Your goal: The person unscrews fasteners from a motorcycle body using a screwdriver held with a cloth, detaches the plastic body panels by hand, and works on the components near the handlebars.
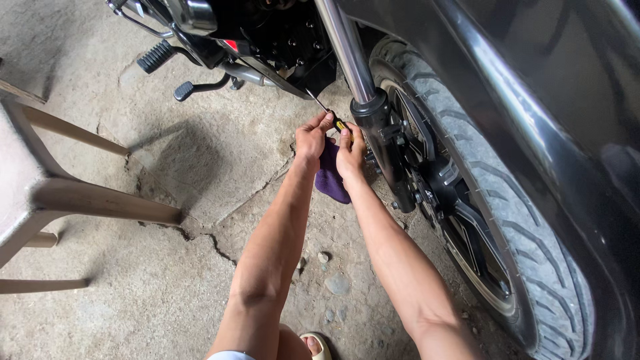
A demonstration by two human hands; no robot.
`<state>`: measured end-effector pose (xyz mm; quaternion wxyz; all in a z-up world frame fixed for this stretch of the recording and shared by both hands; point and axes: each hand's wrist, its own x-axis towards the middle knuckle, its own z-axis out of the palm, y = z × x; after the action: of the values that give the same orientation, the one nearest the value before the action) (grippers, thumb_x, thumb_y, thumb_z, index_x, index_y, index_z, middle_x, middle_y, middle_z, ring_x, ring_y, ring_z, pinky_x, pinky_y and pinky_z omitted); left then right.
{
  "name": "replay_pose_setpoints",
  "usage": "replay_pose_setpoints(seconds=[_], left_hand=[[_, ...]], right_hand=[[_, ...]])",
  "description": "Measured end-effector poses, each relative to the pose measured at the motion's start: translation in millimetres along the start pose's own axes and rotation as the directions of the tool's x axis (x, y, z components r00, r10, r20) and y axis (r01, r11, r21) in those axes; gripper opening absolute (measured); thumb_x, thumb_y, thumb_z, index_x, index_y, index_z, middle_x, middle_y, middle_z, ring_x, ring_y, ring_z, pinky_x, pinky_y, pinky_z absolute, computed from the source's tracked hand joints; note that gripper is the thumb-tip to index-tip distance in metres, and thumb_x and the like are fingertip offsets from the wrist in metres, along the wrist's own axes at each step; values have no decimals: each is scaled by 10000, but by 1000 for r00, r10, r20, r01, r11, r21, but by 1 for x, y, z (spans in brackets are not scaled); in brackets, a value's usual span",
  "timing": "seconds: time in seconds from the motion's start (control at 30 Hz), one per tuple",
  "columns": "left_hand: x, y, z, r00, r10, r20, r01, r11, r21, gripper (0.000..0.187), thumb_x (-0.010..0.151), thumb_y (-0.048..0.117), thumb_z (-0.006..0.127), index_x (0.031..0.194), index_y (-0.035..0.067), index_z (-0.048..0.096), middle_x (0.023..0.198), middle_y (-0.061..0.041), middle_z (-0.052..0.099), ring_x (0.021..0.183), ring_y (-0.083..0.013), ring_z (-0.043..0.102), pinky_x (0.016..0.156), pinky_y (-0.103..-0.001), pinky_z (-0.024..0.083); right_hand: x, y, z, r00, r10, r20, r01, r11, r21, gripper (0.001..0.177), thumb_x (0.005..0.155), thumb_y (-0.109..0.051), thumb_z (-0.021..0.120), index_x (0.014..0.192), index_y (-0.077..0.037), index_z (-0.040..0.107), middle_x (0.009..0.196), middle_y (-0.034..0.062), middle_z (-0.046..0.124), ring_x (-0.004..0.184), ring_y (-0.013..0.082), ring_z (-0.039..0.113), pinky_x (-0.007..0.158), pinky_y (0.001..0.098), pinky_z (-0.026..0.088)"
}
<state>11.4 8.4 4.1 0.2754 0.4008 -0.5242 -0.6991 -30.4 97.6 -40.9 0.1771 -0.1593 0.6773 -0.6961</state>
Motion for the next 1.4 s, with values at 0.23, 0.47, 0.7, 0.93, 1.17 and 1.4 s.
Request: replay_pose_setpoints(seconds=[0.23, 0.47, 0.7, 0.93, 1.17, 1.4], left_hand=[[2, -3, -1, 1000, 12, -18, -11, 999, 34, 377, 904, 224, 772, 1233, 42, 755, 989, -61, 796, 583, -91, 578, 538, -247, 516], [5, -4, 1, 1000, 0, -11, 0, 1000, 26, 393, 898, 228, 777, 1243, 41, 746, 988, -65, 792, 578, -93, 578, 533, -244, 508], [9, -10, 2, 999, 38, -18, -37, 999, 37, 384, 911, 230, 775, 1229, 17, 751, 1003, -67, 797, 625, -85, 609, 542, -250, 522], [-1, 1, 4, 998, -15, -65, 21, 995, 93, 399, 904, 237, 764, 1249, 39, 731, 1009, -68, 801, 597, -100, 601, 539, -248, 524], [-1, 2, 4, 999, 20, -45, -17, 998, 57, 409, 899, 233, 773, 1243, 15, 734, 1031, -83, 800, 615, -97, 617, 551, -251, 528], [-3, 6, 4, 999, 38, -26, -36, 997, 70, 405, 905, 248, 773, 1233, 13, 739, 1036, -74, 801, 698, -70, 684, 580, -254, 545]], right_hand=[[-2, 8, -2, 1000, 5, 20, -5, 1000, -3, 372, 1087, -354, 473, 1350, -116, 586, 1318, 132, 615, 1225, 253, 585, 1048, 400, 452], [10, 32, 0, 994, 96, 46, -100, 991, 89, 447, 1070, -426, 470, 1406, -142, 550, 1386, 111, 593, 1271, 242, 564, 1072, 392, 442], [15, 47, 0, 993, 98, 73, -108, 981, 163, 465, 1067, -447, 487, 1420, -152, 550, 1421, 98, 571, 1304, 227, 531, 1101, 387, 417], [10, 27, -6, 958, 247, 142, -267, 954, 139, 524, 1030, -512, 453, 1470, -228, 470, 1505, 64, 462, 1378, 239, 444, 1129, 424, 373], [10, 32, -5, 973, 193, 128, -213, 962, 169, 519, 1034, -511, 469, 1452, -204, 494, 1490, 79, 506, 1377, 246, 468, 1137, 426, 378], [11, 30, -6, 979, 156, 128, -177, 969, 172, 425, 1067, -423, 464, 1400, -170, 536, 1416, 88, 562, 1319, 221, 513, 1107, 391, 408]])
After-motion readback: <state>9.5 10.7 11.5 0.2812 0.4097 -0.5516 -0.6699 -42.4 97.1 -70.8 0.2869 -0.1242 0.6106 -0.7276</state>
